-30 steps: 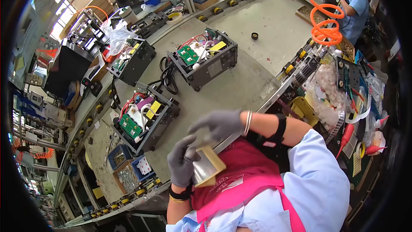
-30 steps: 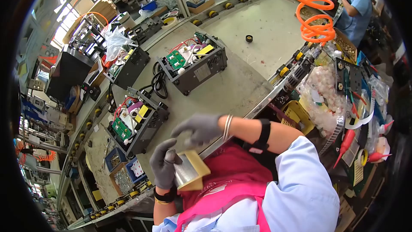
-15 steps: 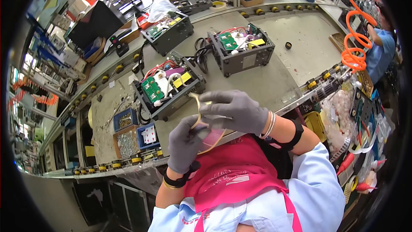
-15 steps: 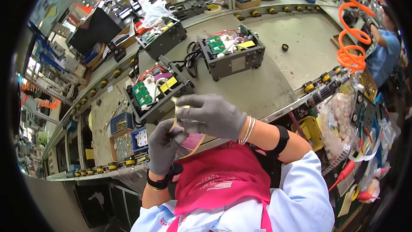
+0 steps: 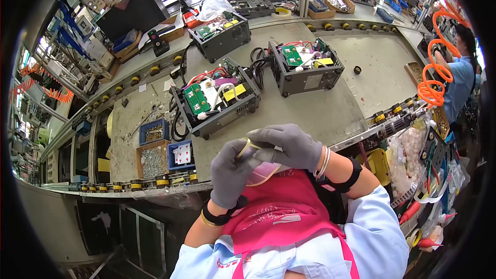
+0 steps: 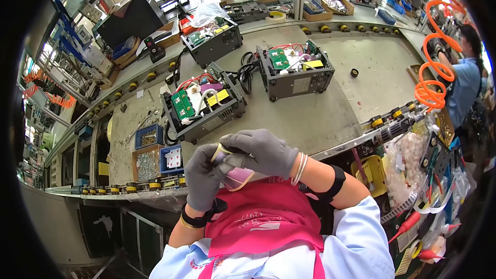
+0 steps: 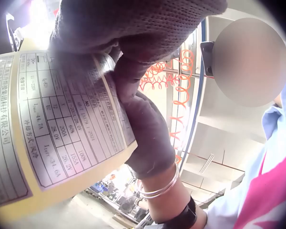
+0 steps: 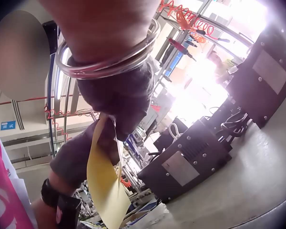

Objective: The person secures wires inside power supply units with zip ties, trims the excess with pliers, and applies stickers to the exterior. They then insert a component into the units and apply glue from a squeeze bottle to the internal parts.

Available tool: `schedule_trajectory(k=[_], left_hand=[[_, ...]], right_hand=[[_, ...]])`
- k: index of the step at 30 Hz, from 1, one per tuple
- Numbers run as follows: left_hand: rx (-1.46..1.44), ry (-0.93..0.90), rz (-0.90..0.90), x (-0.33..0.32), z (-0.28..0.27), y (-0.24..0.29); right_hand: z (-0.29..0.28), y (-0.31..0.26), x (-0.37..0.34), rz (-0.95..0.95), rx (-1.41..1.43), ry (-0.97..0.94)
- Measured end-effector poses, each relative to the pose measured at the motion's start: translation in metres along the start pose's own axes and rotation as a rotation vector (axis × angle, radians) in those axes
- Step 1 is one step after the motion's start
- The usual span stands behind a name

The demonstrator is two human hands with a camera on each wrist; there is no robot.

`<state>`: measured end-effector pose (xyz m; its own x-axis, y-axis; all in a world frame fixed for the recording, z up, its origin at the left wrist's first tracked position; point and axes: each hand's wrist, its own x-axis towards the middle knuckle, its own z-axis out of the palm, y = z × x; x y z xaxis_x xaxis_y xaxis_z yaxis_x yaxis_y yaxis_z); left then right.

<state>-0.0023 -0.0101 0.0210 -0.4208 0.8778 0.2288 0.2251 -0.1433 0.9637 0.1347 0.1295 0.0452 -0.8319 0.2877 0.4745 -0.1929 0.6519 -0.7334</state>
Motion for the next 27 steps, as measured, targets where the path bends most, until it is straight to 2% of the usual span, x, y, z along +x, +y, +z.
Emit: schedule_trajectory(k=[2,5,8,11,14,17,20,23,24,27], left_hand=[[0.042,-0.005,-0.003,0.0,0.0,0.0],[-0.07,-0.016,-0.03,0.001,-0.001,0.003],[0.024,-0.003,-0.011,0.002,-0.003,0.0],[0.031,0.121,0.029,0.001,0.0,-0.006],[0.085,0.131,0.025,0.0,-0.001,-0.009],[0.049,0.099,0.033,0.001,-0.004,-0.011],[-0.053,0.124,0.02,-0.001,-0.004,-0.014],[0.036,0.081,-0.009,-0.001,-0.006,-0.013],[0.052,0.089,0.01,-0.001,-0.006,-0.014],[0.051,0.086,0.007,-0.001,-0.006,-0.011]], right_hand=[[0.004,0.008,0.0,-0.052,-0.027,0.028],[0.005,0.011,0.002,-0.028,-0.031,0.031],[0.005,0.01,0.004,-0.02,-0.041,0.002],[0.004,0.001,0.007,-0.164,-0.3,-0.084],[0.012,0.008,0.004,-0.233,-0.401,-0.05],[0.011,0.019,0.003,-0.132,-0.254,-0.116],[0.013,0.018,0.008,-0.21,-0.154,-0.013],[0.016,0.021,0.003,-0.229,-0.363,-0.083],[0.018,0.021,0.002,-0.254,-0.381,-0.063],[0.018,0.024,-0.001,-0.123,-0.306,-0.142]])
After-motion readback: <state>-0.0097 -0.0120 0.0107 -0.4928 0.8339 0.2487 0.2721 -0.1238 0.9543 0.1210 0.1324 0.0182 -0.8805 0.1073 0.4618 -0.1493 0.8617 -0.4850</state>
